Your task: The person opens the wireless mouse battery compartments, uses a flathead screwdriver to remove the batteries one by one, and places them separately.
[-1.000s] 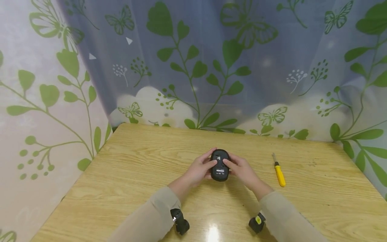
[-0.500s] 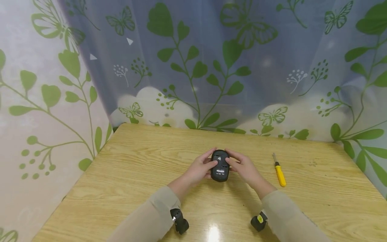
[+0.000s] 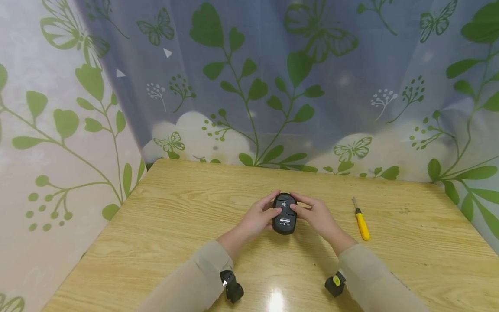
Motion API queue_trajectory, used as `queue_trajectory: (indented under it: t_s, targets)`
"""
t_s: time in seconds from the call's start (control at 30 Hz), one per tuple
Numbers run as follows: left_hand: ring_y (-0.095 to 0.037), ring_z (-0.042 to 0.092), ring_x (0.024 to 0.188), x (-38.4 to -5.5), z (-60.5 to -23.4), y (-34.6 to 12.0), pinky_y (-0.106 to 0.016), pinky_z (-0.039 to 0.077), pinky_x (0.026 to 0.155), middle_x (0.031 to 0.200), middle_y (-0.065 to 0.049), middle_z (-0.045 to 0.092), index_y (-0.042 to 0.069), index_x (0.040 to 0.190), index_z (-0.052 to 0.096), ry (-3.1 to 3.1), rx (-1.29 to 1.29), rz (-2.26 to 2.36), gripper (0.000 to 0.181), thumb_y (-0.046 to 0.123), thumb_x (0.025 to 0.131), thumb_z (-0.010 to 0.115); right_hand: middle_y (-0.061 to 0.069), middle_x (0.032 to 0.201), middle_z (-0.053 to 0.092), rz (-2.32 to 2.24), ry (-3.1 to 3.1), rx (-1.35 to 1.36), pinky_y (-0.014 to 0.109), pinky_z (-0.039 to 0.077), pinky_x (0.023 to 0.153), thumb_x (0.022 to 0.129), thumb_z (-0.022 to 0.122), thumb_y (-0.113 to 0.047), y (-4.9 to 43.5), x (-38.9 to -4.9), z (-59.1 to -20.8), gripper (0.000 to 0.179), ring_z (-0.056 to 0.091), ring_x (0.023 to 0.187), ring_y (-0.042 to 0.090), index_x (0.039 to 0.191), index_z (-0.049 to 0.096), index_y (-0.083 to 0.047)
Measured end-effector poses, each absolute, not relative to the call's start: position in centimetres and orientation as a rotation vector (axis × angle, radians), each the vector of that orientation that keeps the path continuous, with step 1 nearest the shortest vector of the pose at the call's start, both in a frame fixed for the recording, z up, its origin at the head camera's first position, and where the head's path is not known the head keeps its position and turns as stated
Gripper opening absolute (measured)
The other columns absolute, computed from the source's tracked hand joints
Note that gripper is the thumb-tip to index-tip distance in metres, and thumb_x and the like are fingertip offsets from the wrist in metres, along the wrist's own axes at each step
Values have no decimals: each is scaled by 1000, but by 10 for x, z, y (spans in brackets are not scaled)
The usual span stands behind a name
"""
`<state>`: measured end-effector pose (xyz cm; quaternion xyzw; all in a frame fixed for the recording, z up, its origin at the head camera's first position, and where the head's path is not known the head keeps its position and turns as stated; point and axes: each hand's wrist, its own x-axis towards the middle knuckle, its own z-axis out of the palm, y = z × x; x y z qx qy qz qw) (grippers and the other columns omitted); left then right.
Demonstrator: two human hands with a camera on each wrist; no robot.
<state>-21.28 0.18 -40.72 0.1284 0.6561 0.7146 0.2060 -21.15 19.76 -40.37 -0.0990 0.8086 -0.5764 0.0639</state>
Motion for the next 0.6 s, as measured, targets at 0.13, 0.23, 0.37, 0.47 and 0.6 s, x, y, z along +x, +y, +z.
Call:
queue_trajectory:
  t_s: [0.13, 0.23, 0.37, 0.47, 0.6]
  targets:
    - [-30, 58, 105, -213, -408, 2, -40, 52, 78, 144, -18, 33, 21, 146, 32, 1848, 372, 1992, 52, 9, 98, 47, 23, 140, 38, -1711, 2472, -265, 41, 47, 88, 94, 56, -16, 195, -211, -402, 48, 55, 109, 36, 139, 44, -5]
    - [-31, 58, 105, -218, -418, 3, -40, 52, 77, 148, -14, 29, 22, 146, 33, 1859, 384, 2010, 51, 11, 98, 48, 22, 140, 39, -1698, 2486, -237, 42, 46, 88, 94, 56, -17, 194, -211, -402, 47, 57, 107, 35, 139, 44, -6]
    - [-31, 57, 107, -217, -419, 3, -40, 52, 78, 149, -11, 27, 23, 145, 35, 1870, 377, 2030, 50, 12, 98, 49, 23, 140, 39, -1701, 2489, -231, 44, 45, 89, 95, 56, -17, 193, -210, -402, 47, 58, 106, 35, 139, 44, -7]
    - [-31, 57, 108, -216, -419, 4, -40, 52, 78, 149, -10, 28, 23, 144, 36, 1887, 364, 2031, 50, 13, 98, 49, 24, 140, 39, -1701, 2490, -235, 44, 45, 89, 95, 55, -17, 193, -210, -402, 47, 58, 106, 34, 139, 44, -6]
    - [-30, 57, 107, -216, -420, 4, -39, 52, 78, 149, -10, 29, 23, 144, 37, 1901, 359, 2029, 50, 13, 97, 51, 24, 139, 40, -1693, 2505, -248, 43, 47, 88, 95, 55, -15, 193, -210, -403, 46, 59, 105, 34, 139, 44, -5]
